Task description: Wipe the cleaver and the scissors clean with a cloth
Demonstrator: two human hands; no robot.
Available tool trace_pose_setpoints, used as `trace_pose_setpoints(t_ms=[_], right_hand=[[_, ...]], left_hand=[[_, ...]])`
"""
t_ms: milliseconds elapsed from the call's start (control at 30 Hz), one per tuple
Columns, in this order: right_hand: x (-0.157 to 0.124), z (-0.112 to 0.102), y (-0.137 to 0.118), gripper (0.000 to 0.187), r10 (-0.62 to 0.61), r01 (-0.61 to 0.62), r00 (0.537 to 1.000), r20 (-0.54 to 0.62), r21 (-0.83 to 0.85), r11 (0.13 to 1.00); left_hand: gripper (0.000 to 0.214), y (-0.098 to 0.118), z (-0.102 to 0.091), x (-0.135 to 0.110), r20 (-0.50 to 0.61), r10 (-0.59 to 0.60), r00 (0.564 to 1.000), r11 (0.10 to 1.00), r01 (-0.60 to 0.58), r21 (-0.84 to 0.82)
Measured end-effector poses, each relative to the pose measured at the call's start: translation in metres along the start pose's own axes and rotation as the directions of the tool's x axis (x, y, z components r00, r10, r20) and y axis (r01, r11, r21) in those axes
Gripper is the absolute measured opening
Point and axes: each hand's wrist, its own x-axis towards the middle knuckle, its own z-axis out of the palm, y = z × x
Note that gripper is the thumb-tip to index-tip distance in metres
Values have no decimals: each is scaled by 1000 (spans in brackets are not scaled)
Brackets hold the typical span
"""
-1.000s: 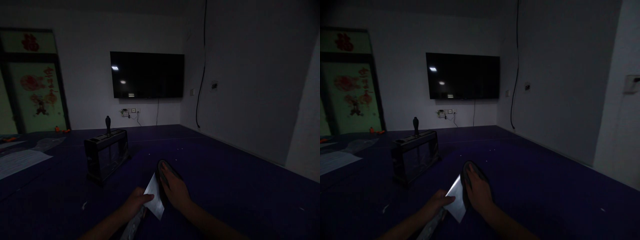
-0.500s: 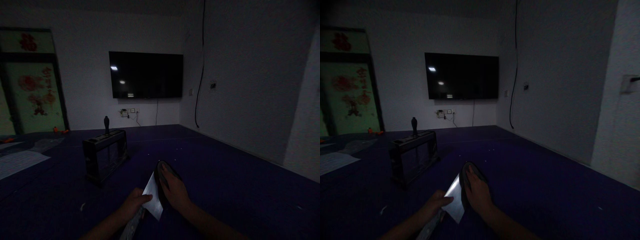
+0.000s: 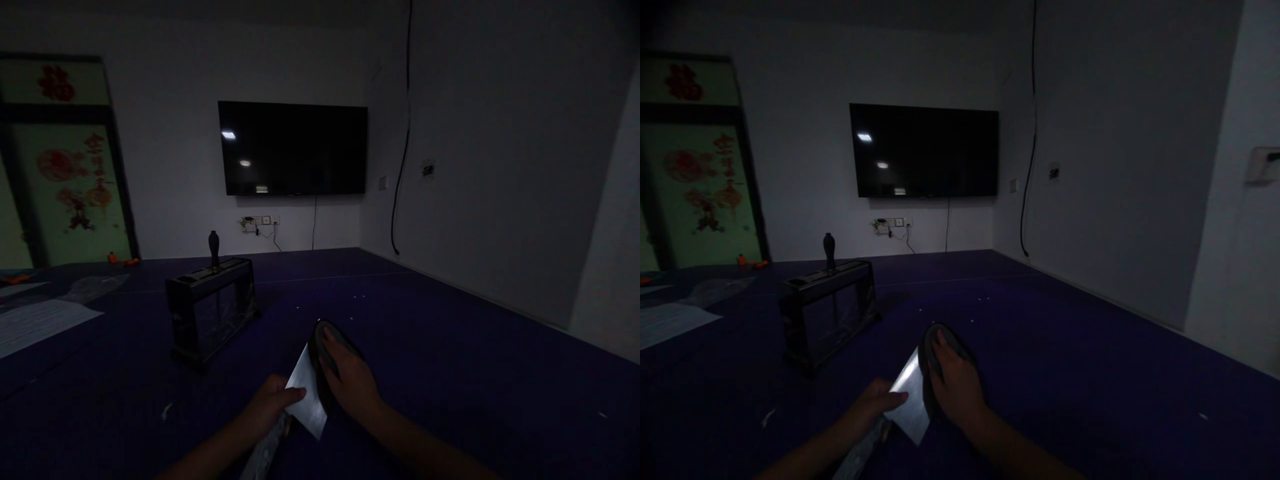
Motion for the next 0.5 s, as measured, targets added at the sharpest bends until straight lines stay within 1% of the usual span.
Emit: trace_pose_setpoints(t_ms=[133, 267, 367, 500], right_hand=[[0, -1, -1, 47, -10, 10, 1000, 19, 6, 1000], [1, -1, 0, 46, -26, 26, 999, 22, 12, 1000], [0, 0, 0, 46, -26, 26, 999, 26, 14, 1000], [0, 0, -1, 46, -31, 30, 999, 27, 10, 999]], left_hand=[[51, 1, 1, -3, 25, 21, 999, 1000, -21, 13], [49, 1, 2, -3, -3, 20, 1000, 1000, -20, -5], [48, -1, 1, -1, -4, 16, 1000, 1000, -16, -24], [50, -3, 1, 1, -18, 6, 1000, 1000, -6, -13]])
